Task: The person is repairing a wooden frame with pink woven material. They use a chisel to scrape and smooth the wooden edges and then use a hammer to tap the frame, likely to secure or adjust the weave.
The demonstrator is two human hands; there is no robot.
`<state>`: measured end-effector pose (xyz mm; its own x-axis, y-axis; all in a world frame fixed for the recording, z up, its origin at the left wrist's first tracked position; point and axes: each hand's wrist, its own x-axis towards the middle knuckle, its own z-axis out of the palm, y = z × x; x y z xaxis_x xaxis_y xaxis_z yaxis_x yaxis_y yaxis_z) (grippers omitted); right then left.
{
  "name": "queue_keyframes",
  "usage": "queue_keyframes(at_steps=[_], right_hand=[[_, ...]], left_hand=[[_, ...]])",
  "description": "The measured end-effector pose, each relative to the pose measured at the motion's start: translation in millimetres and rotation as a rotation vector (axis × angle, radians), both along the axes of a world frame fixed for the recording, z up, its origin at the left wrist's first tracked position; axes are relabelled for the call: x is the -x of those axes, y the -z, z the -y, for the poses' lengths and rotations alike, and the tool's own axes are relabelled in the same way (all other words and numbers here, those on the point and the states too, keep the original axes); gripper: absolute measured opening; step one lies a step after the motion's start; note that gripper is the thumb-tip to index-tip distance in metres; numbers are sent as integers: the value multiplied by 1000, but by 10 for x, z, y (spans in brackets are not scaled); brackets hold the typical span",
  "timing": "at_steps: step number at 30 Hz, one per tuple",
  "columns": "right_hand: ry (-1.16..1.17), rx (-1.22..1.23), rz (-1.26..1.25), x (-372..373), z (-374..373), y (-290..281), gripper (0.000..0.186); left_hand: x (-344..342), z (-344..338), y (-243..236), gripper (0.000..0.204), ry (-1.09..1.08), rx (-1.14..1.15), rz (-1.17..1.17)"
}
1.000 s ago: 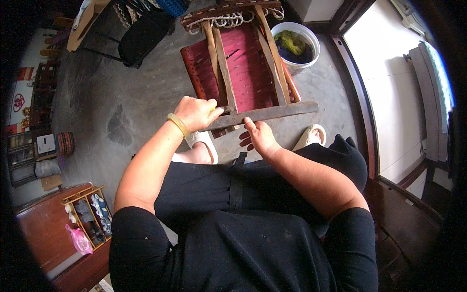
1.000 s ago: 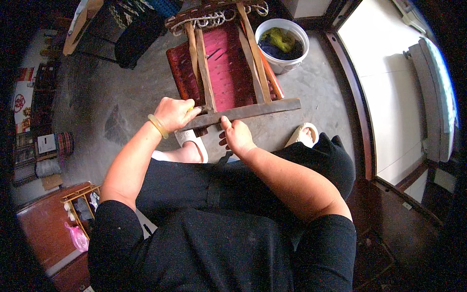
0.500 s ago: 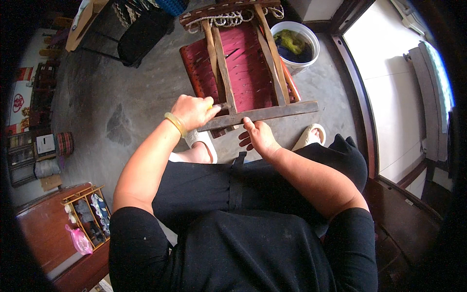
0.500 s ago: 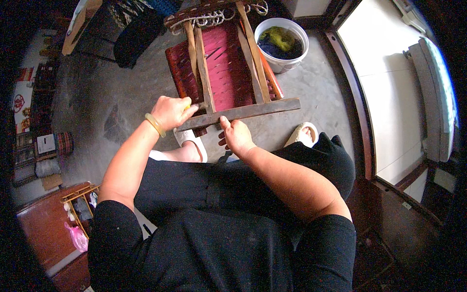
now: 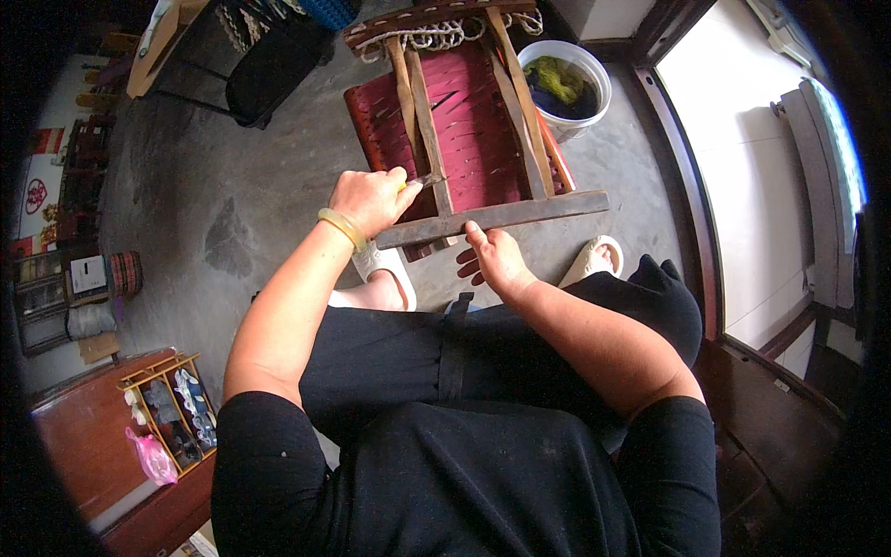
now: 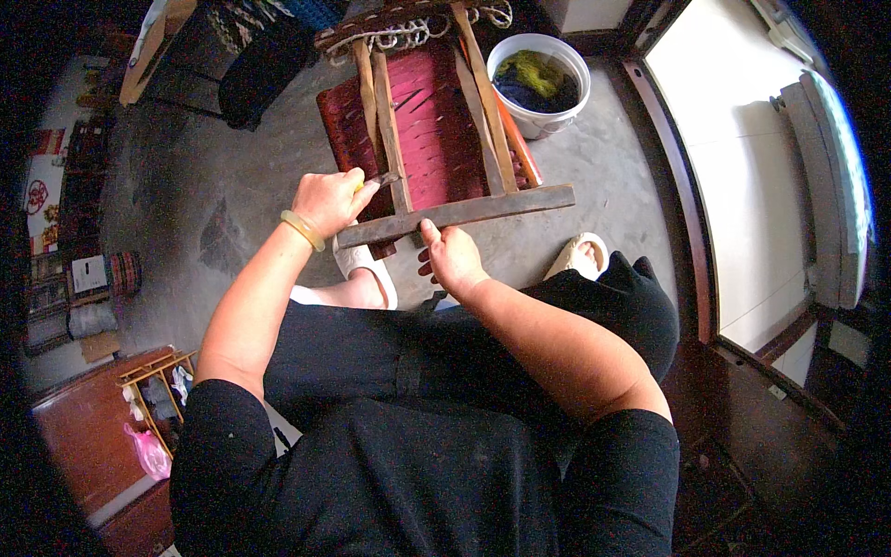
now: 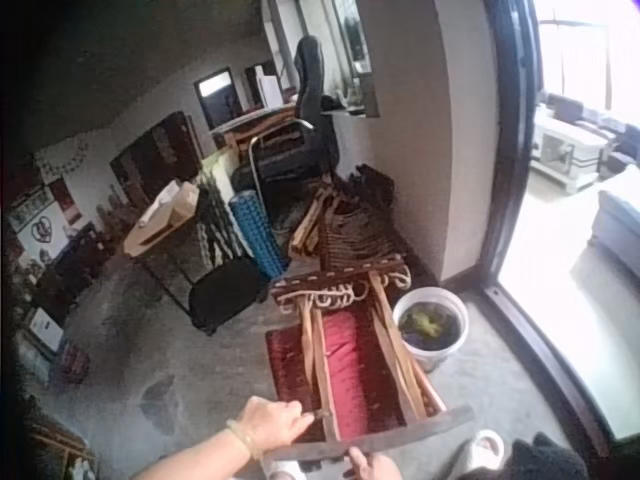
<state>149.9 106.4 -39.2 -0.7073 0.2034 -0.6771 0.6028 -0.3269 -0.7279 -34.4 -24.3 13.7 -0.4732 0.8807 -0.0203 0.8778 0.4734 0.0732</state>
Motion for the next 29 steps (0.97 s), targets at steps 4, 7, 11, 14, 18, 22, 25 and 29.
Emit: queue_keyframes(at_steps=[4,7,11,14,18,22,25,29], right_hand=[[-5,-2,16,0,-14,3,52],[-18,-15,1,-4,-10,2,52],[-6,-27,-4,-4,1,-34,52],[-3,-38,4,1,4,-12,52],[-20,-23,13,-10,-4,1,53],[-10,0,18,-13,-4,-11,55],[-21,-48,10,-15,-3,38,56],[-16,-74,-19,-10,-6,6,57]], left_hand=[[-95,22,-83,35,87,98,60],[-147,47,-76,35,140,65,64],[-111,22,-35,35,94,8,24],[-22,-66,-47,35,5,25,-13],[18,-23,-43,35,36,48,11],[-66,72,-44,37,140,30,87],[-79,87,-43,37,148,-1,98],[-44,52,10,37,85,-8,32]])
